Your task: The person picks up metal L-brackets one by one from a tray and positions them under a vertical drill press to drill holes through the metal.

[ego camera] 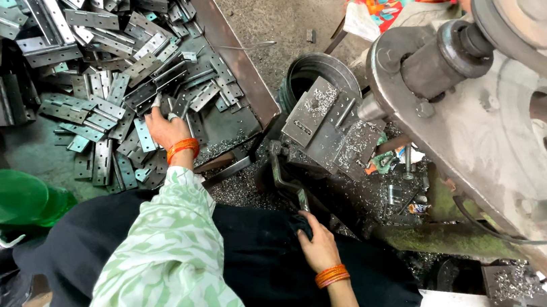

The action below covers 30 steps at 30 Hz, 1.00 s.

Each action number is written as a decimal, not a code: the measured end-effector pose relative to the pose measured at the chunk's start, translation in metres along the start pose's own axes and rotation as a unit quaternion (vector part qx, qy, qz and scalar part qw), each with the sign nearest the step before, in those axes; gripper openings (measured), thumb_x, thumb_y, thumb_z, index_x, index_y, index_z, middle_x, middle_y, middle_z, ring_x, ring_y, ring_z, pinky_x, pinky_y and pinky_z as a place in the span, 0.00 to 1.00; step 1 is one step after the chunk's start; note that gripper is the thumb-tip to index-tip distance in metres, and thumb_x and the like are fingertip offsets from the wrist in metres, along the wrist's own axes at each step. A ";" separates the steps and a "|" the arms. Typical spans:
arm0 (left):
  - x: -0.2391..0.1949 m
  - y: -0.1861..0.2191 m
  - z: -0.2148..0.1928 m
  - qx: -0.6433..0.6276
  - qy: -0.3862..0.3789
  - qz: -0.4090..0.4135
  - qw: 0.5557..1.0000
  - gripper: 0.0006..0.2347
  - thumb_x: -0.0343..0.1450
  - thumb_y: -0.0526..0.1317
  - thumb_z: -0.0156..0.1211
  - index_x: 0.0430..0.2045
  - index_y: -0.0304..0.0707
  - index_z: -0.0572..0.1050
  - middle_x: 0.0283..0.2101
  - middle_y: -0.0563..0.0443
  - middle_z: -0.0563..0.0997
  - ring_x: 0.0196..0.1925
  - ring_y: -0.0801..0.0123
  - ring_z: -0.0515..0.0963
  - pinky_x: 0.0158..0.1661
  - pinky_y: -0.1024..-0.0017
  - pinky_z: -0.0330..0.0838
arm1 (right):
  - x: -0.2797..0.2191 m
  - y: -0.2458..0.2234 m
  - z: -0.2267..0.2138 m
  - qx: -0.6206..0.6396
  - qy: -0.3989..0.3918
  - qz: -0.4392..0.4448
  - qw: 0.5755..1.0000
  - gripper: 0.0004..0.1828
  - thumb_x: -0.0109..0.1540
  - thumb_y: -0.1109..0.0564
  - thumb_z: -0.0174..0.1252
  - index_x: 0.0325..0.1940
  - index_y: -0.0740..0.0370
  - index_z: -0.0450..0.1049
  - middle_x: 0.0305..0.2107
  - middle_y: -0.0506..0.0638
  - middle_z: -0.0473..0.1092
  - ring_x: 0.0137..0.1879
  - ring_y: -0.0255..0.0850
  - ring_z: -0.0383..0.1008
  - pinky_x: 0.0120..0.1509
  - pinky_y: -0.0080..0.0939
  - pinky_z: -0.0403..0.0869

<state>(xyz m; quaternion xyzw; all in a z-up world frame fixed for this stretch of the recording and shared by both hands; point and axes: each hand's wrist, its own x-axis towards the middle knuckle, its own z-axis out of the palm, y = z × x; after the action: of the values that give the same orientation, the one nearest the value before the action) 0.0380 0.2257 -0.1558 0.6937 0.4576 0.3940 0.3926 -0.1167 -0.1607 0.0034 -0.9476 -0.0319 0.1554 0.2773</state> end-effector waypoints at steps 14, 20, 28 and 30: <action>-0.152 0.147 -0.004 -0.439 -0.283 -0.124 0.844 0.25 0.66 0.22 0.60 0.59 0.42 0.76 0.45 0.56 0.81 0.44 0.74 0.79 0.47 0.76 0.74 | -0.004 0.007 0.004 -0.036 0.007 0.018 0.999 0.29 0.60 0.50 0.59 0.67 0.41 0.66 0.51 0.58 0.74 0.59 0.58 0.73 0.61 0.54 0.73; -0.240 0.164 -0.021 -0.243 -0.341 -0.016 0.908 0.20 0.67 0.30 0.64 0.54 0.42 0.79 0.47 0.46 0.79 0.48 0.61 0.80 0.49 0.69 0.75 | -0.002 0.014 0.007 -0.046 0.015 0.011 0.999 0.28 0.61 0.49 0.59 0.66 0.42 0.67 0.49 0.58 0.74 0.57 0.58 0.74 0.59 0.55 0.74; -0.228 0.190 -0.052 0.098 -0.354 0.446 0.816 0.14 0.70 0.41 0.58 0.48 0.39 0.79 0.62 0.47 0.72 0.69 0.48 0.62 0.63 0.40 0.54 | 0.000 0.016 0.009 -0.080 0.010 0.019 0.997 0.30 0.61 0.48 0.60 0.67 0.43 0.65 0.49 0.60 0.73 0.54 0.62 0.74 0.55 0.59 0.75; -0.227 0.191 -0.041 0.165 -0.347 0.492 0.781 0.14 0.72 0.43 0.54 0.47 0.40 0.80 0.63 0.50 0.72 0.70 0.49 0.60 0.65 0.33 0.49 | 0.000 0.013 0.006 -0.098 -0.017 0.028 0.995 0.31 0.61 0.47 0.59 0.69 0.42 0.63 0.48 0.60 0.73 0.53 0.61 0.75 0.54 0.59 0.75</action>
<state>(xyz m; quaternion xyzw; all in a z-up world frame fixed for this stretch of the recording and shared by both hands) 0.0014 -0.0327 -0.0097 0.9687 -0.0547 0.1842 0.1571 -0.1184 -0.1684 -0.0079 -0.9680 -0.0250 0.1753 0.1777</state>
